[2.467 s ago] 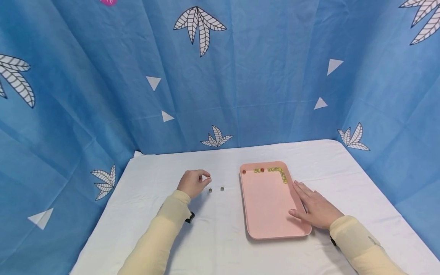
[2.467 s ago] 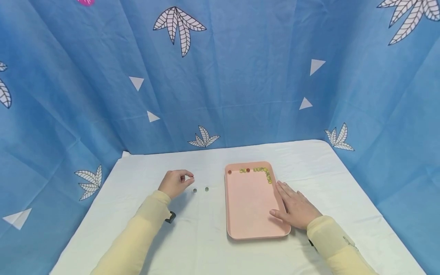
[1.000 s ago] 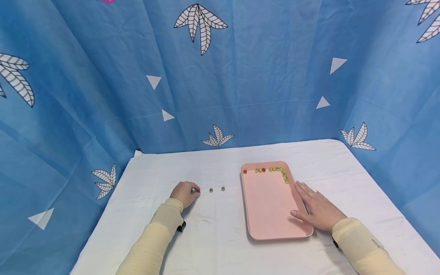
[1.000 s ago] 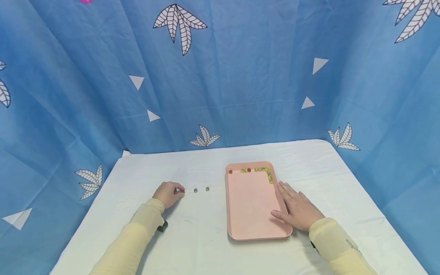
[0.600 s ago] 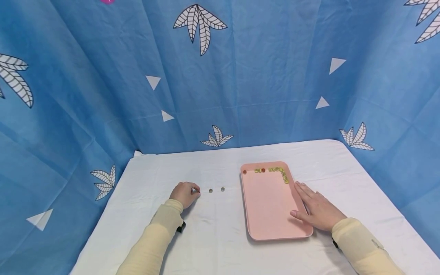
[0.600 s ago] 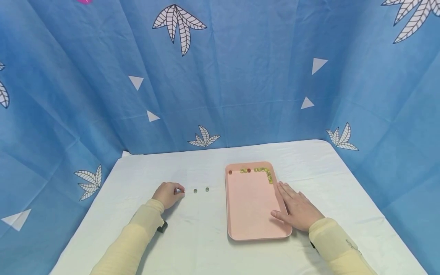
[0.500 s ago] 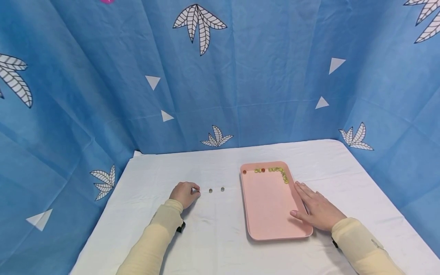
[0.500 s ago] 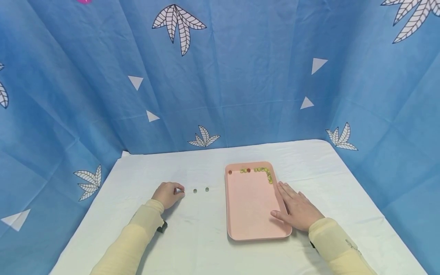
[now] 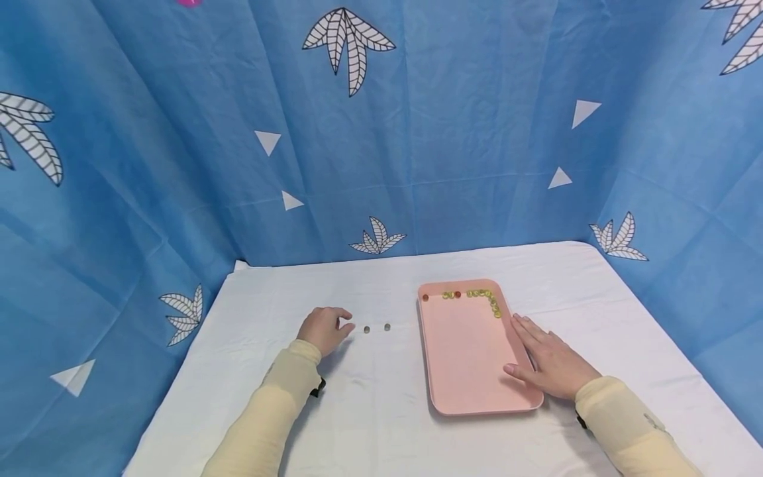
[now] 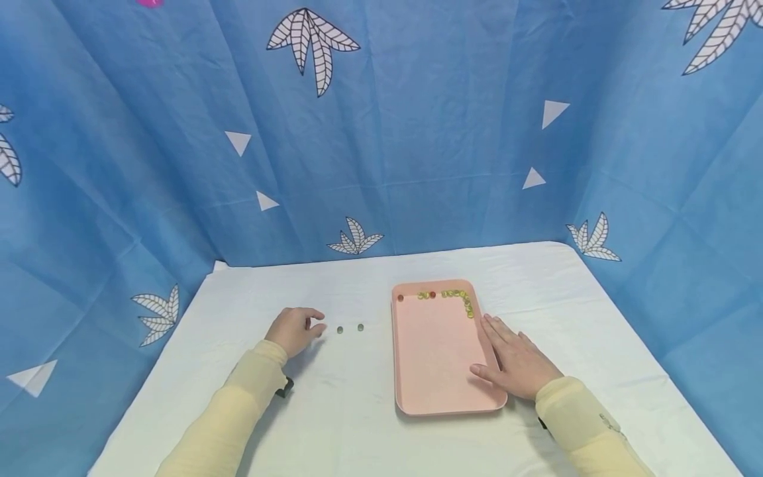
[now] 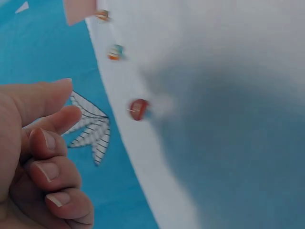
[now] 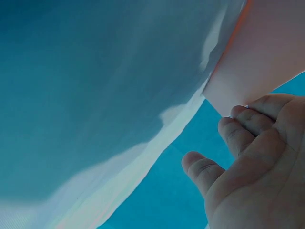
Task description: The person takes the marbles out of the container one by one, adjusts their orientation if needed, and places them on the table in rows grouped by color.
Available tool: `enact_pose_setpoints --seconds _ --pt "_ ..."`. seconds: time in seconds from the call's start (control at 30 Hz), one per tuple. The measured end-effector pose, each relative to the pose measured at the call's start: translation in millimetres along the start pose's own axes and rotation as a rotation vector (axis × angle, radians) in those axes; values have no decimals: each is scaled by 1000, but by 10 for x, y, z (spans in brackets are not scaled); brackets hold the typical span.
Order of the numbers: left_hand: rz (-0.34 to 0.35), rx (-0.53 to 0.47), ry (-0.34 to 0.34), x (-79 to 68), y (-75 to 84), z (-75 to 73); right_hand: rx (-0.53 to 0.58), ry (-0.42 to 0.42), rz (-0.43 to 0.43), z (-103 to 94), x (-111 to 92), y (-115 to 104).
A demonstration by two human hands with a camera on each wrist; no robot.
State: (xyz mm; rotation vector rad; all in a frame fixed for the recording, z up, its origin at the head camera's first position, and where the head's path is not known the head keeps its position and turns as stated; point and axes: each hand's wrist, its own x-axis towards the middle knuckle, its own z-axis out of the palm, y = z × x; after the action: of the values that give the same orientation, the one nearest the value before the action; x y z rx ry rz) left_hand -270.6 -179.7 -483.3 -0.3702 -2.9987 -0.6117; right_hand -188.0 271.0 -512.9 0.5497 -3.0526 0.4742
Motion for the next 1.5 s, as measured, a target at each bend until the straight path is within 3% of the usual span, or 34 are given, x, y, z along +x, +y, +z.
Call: enact_pose_setpoints --seconds 0.33,0.57,1.0,1.3,1.5 --pt "37 -7 4 102 321 -116 5 1 -5 0 11 22" --pt "67 -21 -6 194 515 -134 4 14 -13 -1 14 25" --pt "135 -34 -38 465 1017 -99 11 1 2 9 -4 2" --pt "69 -139 -126 638 1407 14 9 9 3 18 -3 -7" --pt "65 -164 -159 759 1615 135 1 8 4 16 -9 -11"
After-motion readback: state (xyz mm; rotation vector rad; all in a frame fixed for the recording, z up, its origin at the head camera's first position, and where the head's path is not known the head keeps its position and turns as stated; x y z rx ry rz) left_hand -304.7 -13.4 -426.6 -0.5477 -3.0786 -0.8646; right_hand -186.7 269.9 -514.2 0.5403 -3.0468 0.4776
